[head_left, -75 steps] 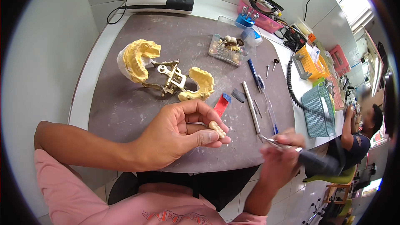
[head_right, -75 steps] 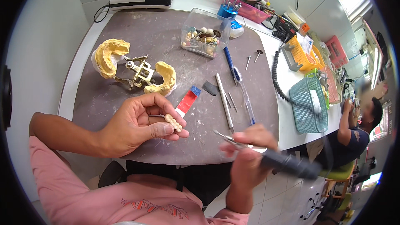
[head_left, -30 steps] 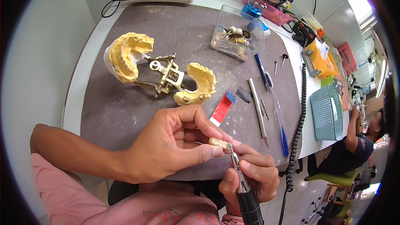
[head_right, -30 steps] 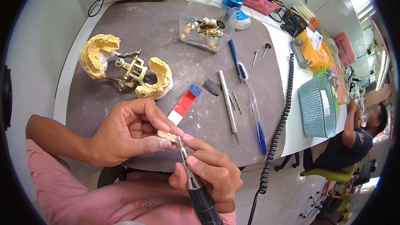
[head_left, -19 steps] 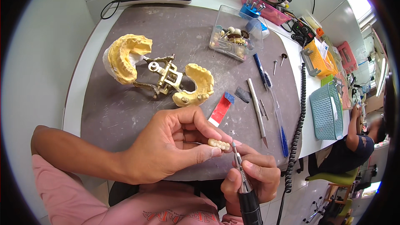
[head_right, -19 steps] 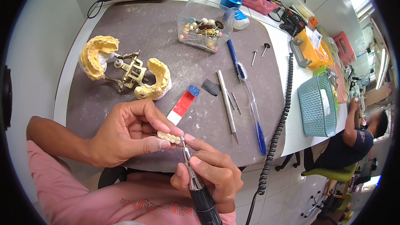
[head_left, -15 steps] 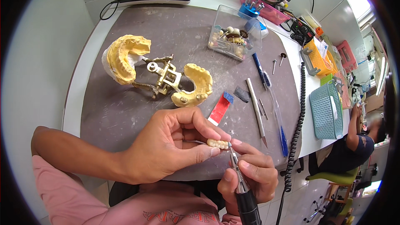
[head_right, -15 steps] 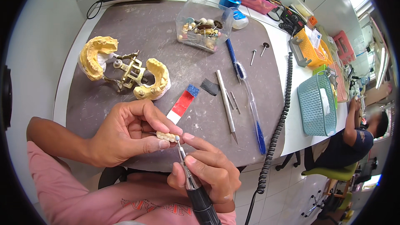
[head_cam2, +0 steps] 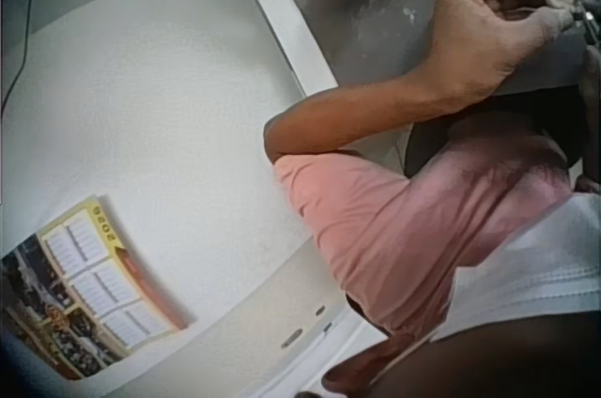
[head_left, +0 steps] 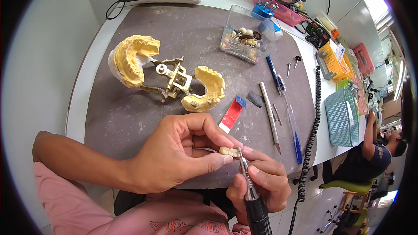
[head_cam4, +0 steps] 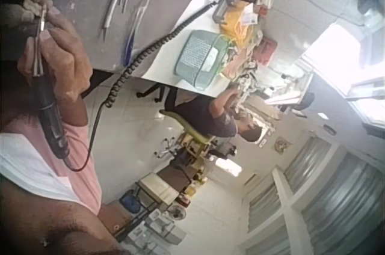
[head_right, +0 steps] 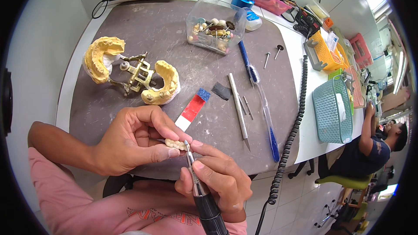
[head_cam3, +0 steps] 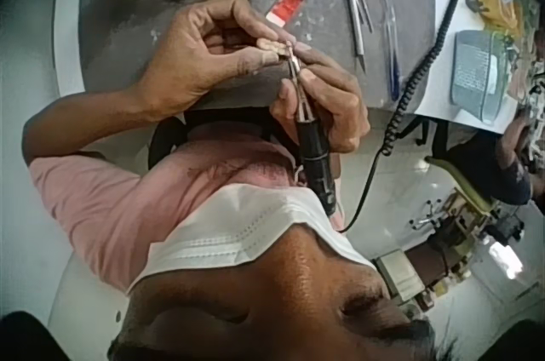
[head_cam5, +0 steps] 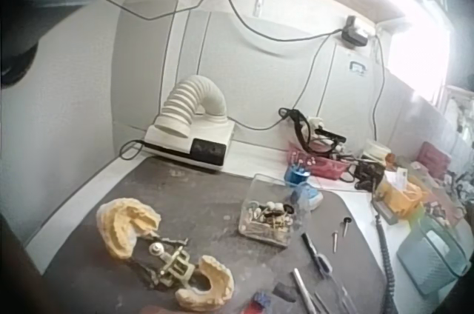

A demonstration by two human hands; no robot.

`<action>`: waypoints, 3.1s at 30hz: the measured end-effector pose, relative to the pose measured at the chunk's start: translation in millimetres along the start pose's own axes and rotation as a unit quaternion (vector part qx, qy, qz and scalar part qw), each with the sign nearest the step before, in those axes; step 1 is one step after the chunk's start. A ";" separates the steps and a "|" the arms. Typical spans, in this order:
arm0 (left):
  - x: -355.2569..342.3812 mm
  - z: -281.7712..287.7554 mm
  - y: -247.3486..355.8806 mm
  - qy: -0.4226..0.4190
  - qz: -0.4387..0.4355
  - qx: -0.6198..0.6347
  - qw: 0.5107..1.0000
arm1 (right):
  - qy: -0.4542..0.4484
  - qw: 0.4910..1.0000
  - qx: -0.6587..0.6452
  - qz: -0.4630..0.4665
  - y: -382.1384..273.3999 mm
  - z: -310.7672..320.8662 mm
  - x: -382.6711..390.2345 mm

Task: The person uses a rotary tool to refine a dental bridge. They place the bridge onto a dental model on an articulator to check the fit and then use the rotary tool to grind the surfaces of the bridge.

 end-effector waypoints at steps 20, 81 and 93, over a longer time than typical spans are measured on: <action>0.4 0.5 -1.3 -0.002 0.014 0.018 1.000 | 0.014 1.000 -0.014 -0.019 1.3 3.2 1.3; -0.3 -1.2 1.3 0.002 0.000 -0.012 1.000 | 0.018 0.999 -0.028 -0.021 0.6 4.6 0.8; -0.9 0.2 -2.2 0.009 0.017 -0.011 1.000 | 0.005 1.000 -0.010 -0.012 -3.1 6.2 -3.8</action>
Point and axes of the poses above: each hand's wrist, its own x-axis away from the middle knuckle, its own z-axis out of the back of the hand, y = z × x, the point moved 8 cm from there along -x, towards the middle knuckle, and after that the axes turned 10 degrees about -x, right-handed, at the moved point
